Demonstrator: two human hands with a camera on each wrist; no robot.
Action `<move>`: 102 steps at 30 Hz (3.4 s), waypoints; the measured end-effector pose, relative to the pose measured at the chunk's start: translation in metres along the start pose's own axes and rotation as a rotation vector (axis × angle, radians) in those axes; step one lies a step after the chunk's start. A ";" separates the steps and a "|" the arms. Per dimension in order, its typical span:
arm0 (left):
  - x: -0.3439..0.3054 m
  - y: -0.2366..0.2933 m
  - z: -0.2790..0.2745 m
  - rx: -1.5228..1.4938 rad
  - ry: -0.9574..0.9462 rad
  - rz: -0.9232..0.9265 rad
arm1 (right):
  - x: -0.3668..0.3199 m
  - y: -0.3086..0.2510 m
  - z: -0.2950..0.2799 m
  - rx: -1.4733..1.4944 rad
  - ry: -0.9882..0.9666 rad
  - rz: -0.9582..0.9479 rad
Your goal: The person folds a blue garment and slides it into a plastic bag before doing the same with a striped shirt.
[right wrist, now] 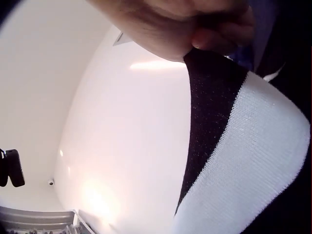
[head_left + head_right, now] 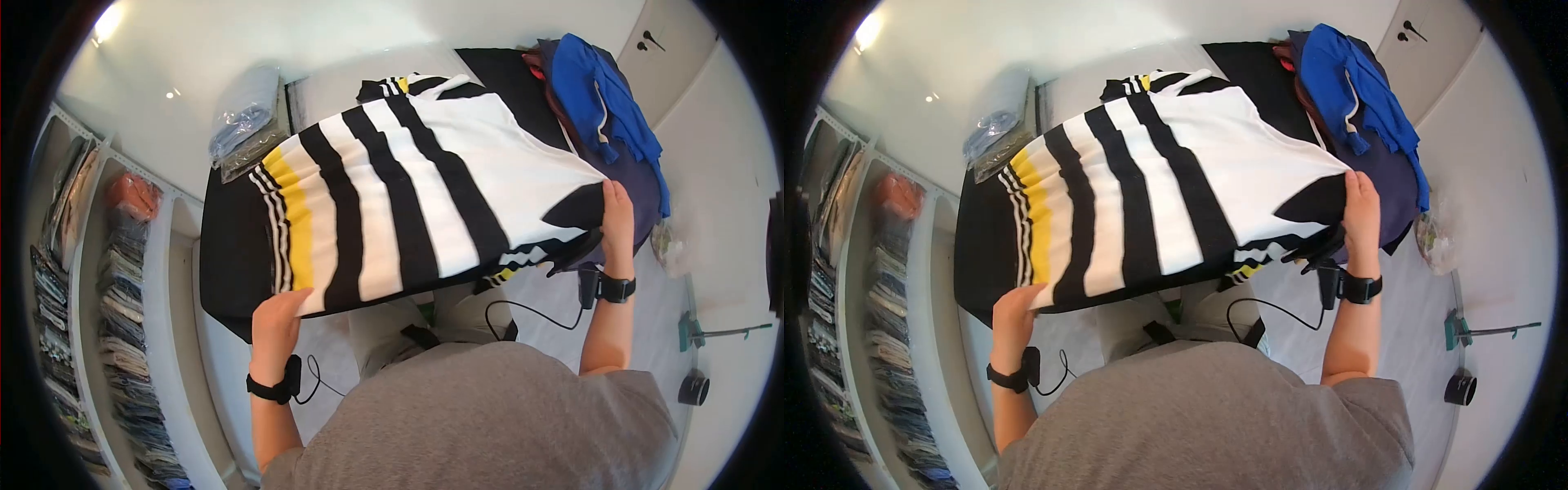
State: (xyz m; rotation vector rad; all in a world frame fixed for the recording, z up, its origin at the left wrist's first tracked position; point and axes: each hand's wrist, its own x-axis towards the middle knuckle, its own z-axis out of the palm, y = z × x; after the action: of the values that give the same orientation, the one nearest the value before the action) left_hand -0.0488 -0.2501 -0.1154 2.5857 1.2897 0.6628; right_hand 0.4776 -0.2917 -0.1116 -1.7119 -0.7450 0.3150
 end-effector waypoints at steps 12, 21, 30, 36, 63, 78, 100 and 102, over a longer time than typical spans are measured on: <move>0.035 0.007 -0.037 -0.232 -0.312 -0.108 | 0.063 -0.003 -0.012 -0.745 -0.504 0.054; 0.168 -0.134 -0.067 -0.125 -0.127 -0.438 | 0.162 -0.148 0.175 -0.982 -0.826 -0.487; 0.219 -0.193 0.001 0.151 -0.171 -0.465 | 0.189 -0.062 0.352 -0.764 -0.628 -0.593; 0.226 -0.207 0.010 -0.063 -0.014 -0.612 | 0.209 -0.068 0.359 -0.415 -0.707 -0.035; 0.224 -0.231 0.028 -0.623 0.170 -0.714 | 0.256 -0.030 0.385 -0.087 -0.397 -0.403; 0.010 -0.079 -0.033 -0.569 0.042 -0.782 | 0.096 -0.027 0.010 -0.190 -0.743 -0.011; -0.058 -0.044 0.086 -1.064 0.229 -0.974 | 0.207 -0.012 0.184 -0.771 -0.693 0.191; -0.057 -0.042 0.080 -1.075 0.129 -1.026 | 0.219 -0.002 0.195 -1.022 -0.786 0.024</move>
State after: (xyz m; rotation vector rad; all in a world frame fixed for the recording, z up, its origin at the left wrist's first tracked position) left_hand -0.0720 -0.2666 -0.2182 0.8920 1.4567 0.9052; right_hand 0.5314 -0.0037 -0.1264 -2.5745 -1.6517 0.7262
